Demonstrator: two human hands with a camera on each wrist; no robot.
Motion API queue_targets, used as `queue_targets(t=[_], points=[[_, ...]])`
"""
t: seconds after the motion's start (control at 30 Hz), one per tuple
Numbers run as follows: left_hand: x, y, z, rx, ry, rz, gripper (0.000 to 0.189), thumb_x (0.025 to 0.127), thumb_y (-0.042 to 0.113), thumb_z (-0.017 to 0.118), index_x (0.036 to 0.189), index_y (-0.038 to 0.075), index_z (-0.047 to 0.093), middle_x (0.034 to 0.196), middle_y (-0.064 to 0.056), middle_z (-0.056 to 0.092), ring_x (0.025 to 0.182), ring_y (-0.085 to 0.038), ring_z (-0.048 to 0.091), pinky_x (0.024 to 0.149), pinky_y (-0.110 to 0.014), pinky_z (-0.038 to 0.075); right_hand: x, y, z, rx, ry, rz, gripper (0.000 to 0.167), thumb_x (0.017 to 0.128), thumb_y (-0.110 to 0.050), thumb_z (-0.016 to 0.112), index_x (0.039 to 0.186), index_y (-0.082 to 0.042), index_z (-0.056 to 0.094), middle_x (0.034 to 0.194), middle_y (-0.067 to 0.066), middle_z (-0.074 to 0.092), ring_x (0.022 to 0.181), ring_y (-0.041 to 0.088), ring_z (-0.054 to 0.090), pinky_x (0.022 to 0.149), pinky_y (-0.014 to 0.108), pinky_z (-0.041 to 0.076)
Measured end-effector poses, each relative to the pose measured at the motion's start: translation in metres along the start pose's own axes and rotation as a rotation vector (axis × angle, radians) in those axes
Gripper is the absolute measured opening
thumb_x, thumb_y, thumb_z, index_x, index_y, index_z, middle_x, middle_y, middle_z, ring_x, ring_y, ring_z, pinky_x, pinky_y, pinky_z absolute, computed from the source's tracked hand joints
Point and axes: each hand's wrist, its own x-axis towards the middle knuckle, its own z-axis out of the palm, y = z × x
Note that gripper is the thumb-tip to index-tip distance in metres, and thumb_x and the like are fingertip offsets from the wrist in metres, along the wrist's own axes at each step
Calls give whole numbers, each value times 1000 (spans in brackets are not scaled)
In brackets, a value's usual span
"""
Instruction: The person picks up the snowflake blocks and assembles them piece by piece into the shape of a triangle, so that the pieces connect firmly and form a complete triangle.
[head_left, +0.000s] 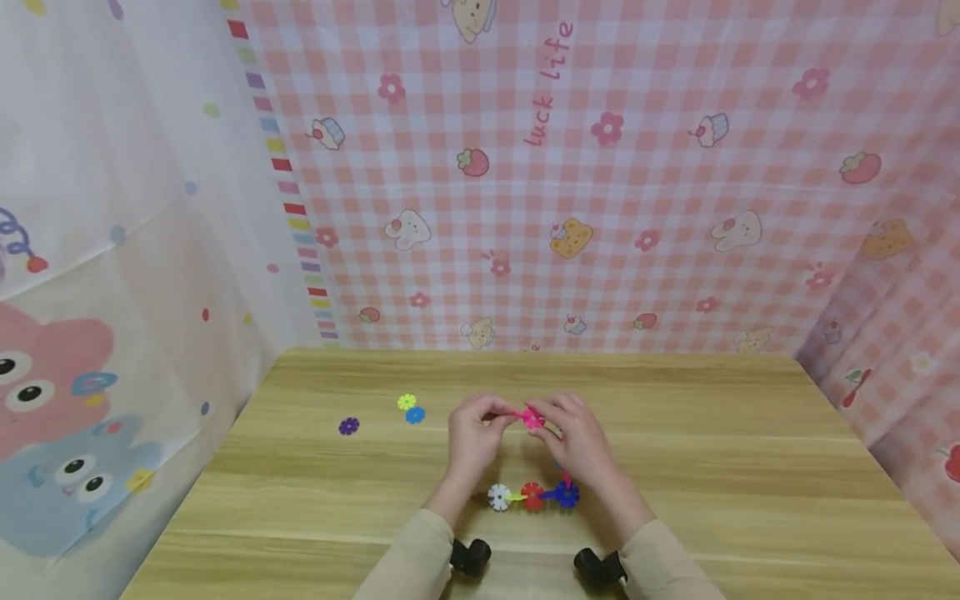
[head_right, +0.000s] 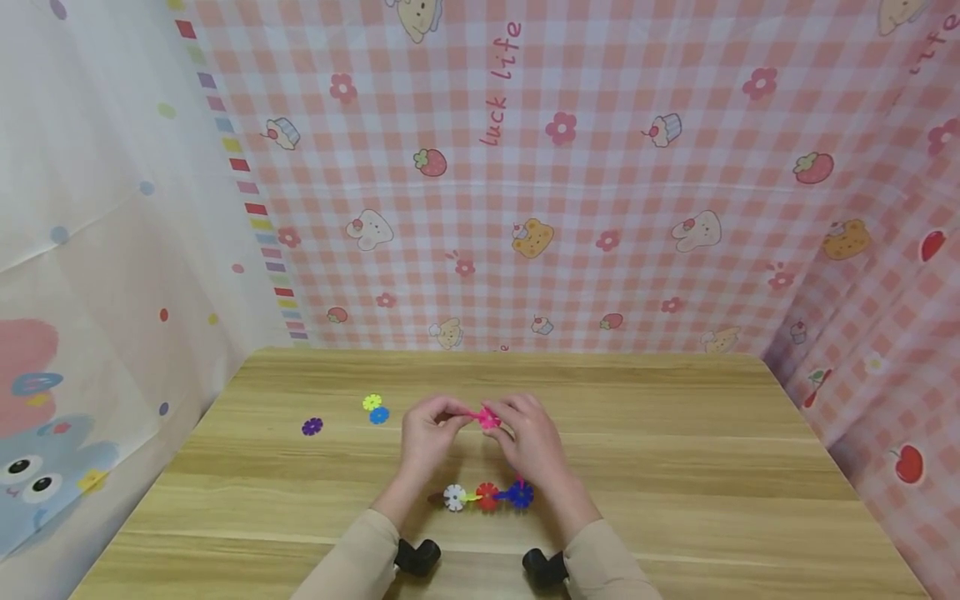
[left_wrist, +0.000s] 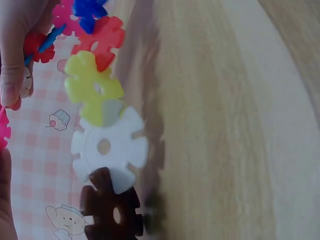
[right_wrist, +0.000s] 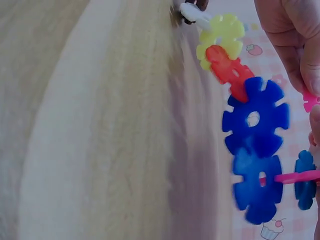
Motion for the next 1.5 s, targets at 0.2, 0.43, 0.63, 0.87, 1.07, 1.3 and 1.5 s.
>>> queue_targets(t=[0.2, 0.43, 0.63, 0.87, 1.07, 1.3, 1.5], points=[[2, 0, 0, -11, -31, 7, 10, 77, -6, 79, 82, 2, 75, 80, -5, 71, 75, -19, 66, 70, -25, 57, 1, -1, -3, 5, -1, 37, 42, 74, -3, 85, 113, -2, 72, 104, 8, 69, 98, 25, 60, 83, 42, 53], [3, -2, 1, -97, -55, -54, 10, 79, -6, 78, 85, 0, 74, 83, -8, 72, 77, -22, 68, 72, -26, 58, -1, 2, -4, 3, -33, 102, 43, 76, -7, 85, 117, -6, 70, 108, 7, 69, 102, 25, 60, 89, 44, 51], [2, -3, 3, -110, -40, -62, 11, 78, -7, 78, 84, 1, 74, 83, -9, 72, 78, -22, 69, 73, -25, 58, 2, 4, 0, 47, -10, 66, 31, 78, -9, 84, 107, -9, 73, 105, 3, 69, 99, 21, 61, 87, 42, 52], [0, -12, -6, -127, -92, -108, 13, 81, -3, 78, 93, 1, 74, 91, -12, 73, 86, -28, 70, 79, -30, 58, 4, 3, 3, 71, -3, 70, 18, 80, -5, 82, 94, -13, 74, 99, 0, 69, 96, 18, 62, 86, 41, 52], [2, -28, -35, -21, -120, -168, 17, 82, -5, 76, 98, -2, 72, 94, -14, 72, 88, -30, 68, 80, -31, 57, 4, 3, 2, 57, -25, 97, 21, 78, -4, 83, 93, -15, 74, 99, -2, 69, 98, 19, 62, 88, 42, 52], [10, -49, -75, 169, -106, -241, 19, 83, -2, 75, 102, -4, 72, 97, -16, 72, 91, -32, 68, 83, -42, 56, 2, 2, 0, 85, -12, 61, 22, 76, -1, 83, 91, -13, 74, 98, -1, 69, 97, 20, 63, 86, 43, 53], [18, -69, -102, 274, -89, -367, 28, 85, 4, 75, 112, -2, 70, 108, -18, 70, 102, -34, 65, 92, -46, 52, 1, 2, 0, 90, 8, 13, 23, 75, 0, 84, 91, -12, 73, 97, 0, 70, 95, 21, 63, 85, 43, 53]])
